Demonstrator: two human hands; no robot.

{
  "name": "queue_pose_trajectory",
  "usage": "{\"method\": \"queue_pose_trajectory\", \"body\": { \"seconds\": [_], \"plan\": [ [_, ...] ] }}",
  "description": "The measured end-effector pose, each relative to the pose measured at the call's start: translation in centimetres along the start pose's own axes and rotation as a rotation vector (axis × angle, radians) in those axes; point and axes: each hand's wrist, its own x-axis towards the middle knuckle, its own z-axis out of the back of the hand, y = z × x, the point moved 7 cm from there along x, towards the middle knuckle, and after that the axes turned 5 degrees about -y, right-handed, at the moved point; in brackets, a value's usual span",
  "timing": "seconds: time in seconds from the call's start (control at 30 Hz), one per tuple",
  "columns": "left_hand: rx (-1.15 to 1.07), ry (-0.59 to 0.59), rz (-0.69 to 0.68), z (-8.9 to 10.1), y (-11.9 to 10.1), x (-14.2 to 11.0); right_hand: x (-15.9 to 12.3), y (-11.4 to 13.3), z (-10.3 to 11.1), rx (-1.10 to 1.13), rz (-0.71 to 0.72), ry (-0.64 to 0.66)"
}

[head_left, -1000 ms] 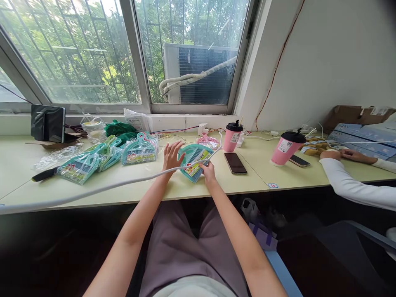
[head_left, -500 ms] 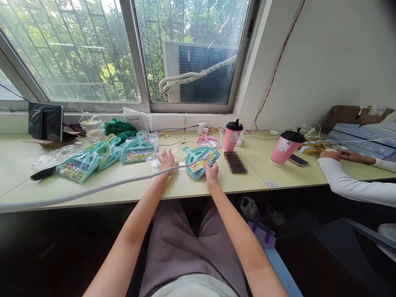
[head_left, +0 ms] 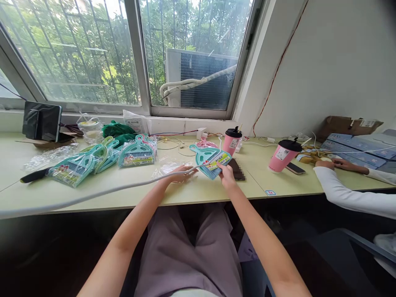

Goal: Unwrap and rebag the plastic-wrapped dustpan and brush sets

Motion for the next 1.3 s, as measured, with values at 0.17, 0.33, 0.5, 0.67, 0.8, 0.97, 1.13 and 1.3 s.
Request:
{"method": "queue_pose_trajectory", "body": {
  "seconds": [0.17, 0.33, 0.5, 0.67, 0.8, 0.97, 1.13, 1.3],
  "plan": [
    [-0.221, -0.213, -0.082, 2.2, -0.3, 0.1, -0.1, 0.0, 0.2, 0.004, -0.038, 0.01],
    [-0.122, -0.325, -0.025, 2.1, 1.2, 0.2, -0.2, -0.7, 1.6, -0.015, -0.047, -0.069],
    [0.053, -0.392, 0.036, 1.9, 1.2, 0.2, -0.3, -0.2, 2.0, -0.018, -0.043, -0.089],
    [0.224, -0.405, 0.156, 2.8, 0.6, -0.3, -1.1, 0.1, 1.3, -0.007, -0.042, -0.044],
    [0.324, -0.296, 0.32, 2.5, 1.6, -0.8, -1.9, 0.6, 0.2, -0.023, -0.022, 0.029],
    [0.255, -0.063, 0.261, 1.2, 2.1, -0.6, -2.8, 1.7, -0.8, -0.045, 0.04, 0.129],
    [0.082, 0.034, -0.031, 0.1, -0.1, 0.0, -3.7, 2.2, -0.3, -0.053, 0.093, 0.145],
    [0.227, -0.127, -0.035, 0.5, 0.1, 0.1, -3.9, 0.8, 1.5, -0.094, 0.023, 0.048]
  ]
}}
